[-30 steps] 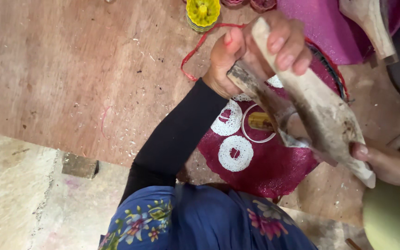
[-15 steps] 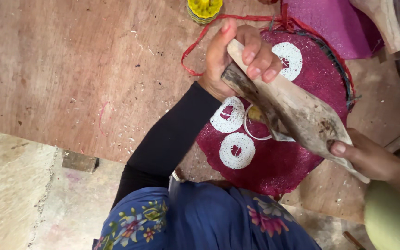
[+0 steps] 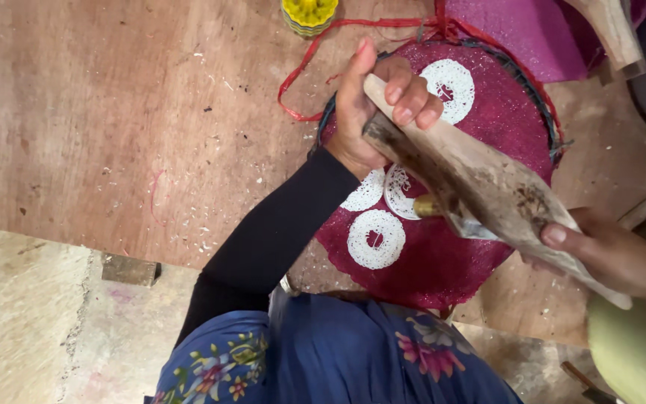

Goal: The person shapes white dough into rings using a wooden mold and places them onto a circular tray while another person scoops dough from a large bowl.

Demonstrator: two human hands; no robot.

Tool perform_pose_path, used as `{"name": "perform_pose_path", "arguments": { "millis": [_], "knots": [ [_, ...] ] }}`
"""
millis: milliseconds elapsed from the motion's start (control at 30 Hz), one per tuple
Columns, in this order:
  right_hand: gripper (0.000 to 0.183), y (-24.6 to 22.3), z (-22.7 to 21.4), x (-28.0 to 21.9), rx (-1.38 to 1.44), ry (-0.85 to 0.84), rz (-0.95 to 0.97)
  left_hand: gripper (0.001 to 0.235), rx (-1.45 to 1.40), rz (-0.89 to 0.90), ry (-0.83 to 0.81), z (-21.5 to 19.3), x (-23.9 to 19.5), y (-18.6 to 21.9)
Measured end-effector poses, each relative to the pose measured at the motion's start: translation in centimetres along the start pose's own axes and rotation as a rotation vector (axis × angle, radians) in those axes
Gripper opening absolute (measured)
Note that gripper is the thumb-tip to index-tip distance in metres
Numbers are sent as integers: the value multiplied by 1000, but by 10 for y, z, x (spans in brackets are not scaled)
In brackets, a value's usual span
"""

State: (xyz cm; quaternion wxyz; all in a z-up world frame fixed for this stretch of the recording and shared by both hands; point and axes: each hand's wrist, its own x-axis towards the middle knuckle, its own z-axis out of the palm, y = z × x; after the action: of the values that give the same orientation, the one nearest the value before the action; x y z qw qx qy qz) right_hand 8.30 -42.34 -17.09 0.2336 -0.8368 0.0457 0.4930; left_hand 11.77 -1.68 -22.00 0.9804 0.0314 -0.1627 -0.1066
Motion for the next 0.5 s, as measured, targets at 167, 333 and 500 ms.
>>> {"name": "perform_pose_path", "arguments": {
  "millis": [167,333,500],
  "knots": [
    [82,-34,-3,-19,-234,167,29,61,11,49,-66,-7,18,-3],
    [93,-78,21,-21,-290,338,-25,62,92,74,-134,-6,26,23],
    [94,-116,40,-15,-328,294,-57,60,58,73,-27,-6,9,51]
  ]
}}
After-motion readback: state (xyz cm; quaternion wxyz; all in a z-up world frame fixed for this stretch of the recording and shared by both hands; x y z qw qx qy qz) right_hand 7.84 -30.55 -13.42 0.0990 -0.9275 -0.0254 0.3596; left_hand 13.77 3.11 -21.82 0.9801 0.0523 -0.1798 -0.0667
